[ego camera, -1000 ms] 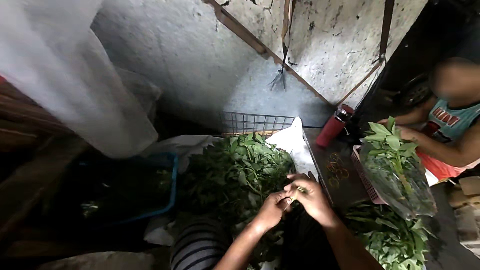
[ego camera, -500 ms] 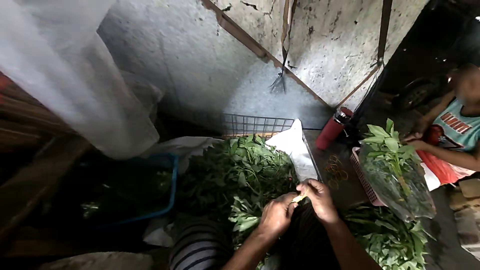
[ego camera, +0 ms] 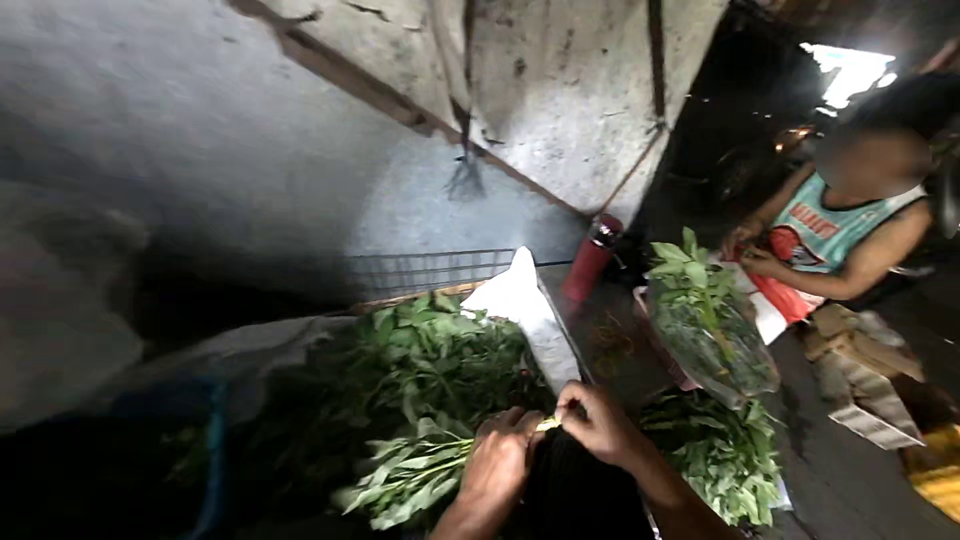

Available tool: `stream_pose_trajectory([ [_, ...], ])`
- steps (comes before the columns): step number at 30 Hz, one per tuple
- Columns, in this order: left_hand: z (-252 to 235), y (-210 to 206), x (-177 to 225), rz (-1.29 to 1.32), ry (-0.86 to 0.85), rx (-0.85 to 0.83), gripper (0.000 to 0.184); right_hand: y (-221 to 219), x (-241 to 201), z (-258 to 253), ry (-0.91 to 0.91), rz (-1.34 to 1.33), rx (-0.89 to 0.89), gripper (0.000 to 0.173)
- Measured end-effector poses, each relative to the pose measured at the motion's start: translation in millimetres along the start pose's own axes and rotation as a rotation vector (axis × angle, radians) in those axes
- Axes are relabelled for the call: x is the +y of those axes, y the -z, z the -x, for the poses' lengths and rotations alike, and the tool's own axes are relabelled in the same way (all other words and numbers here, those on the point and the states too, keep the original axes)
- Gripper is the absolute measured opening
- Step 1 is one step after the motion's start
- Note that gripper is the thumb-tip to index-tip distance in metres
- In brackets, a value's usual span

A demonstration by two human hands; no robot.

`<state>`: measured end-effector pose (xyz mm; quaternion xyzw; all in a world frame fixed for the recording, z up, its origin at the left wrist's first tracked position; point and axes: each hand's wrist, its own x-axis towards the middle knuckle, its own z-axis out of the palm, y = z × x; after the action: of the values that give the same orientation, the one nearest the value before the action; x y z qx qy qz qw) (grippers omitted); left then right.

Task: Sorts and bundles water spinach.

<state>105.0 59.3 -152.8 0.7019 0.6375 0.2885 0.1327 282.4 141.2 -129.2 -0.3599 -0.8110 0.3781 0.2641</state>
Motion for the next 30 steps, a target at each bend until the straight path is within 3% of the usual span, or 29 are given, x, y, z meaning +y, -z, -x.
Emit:
stream_pose_trajectory([
  [2,-3,2,4,-0.107,-0.169,0.09,0.022,13,-13,10,0.116,0.23,-0.134,0.026],
  [3,-7,4,6,-0.132,-0.262,0.151,0.024,18,-20,16,0.162,0.289,-0.112,0.028],
  [7,-30,26,24,-0.105,-0.568,0.331,0.032,42,-29,28,0.476,0.461,0.245,0.017],
  [11,-38,56,38,-0.079,-0.625,0.534,0.028,78,-34,36,0.559,0.653,0.476,0.021],
  [15,-27,98,13,-0.046,-0.479,0.687,0.033,131,-19,46,0.445,0.682,0.805,0.032],
  [18,-14,123,-17,-0.024,-0.306,0.739,0.03,170,5,42,0.375,0.613,1.095,0.03],
  [20,-6,132,-38,0.018,-0.179,0.745,0.031,189,31,35,0.273,0.591,1.188,0.032],
  [22,3,135,-58,0.071,-0.058,0.742,0.033,199,63,29,0.071,0.637,1.172,0.036],
  [26,18,141,-83,0.15,0.146,0.719,0.031,192,114,30,-0.518,0.762,0.865,0.039],
  [28,23,143,-97,0.175,0.241,0.726,0.029,182,124,31,-0.651,0.761,0.794,0.039],
  [30,26,147,-109,0.213,0.316,0.755,0.028,177,129,31,-0.68,0.76,0.832,0.04],
])
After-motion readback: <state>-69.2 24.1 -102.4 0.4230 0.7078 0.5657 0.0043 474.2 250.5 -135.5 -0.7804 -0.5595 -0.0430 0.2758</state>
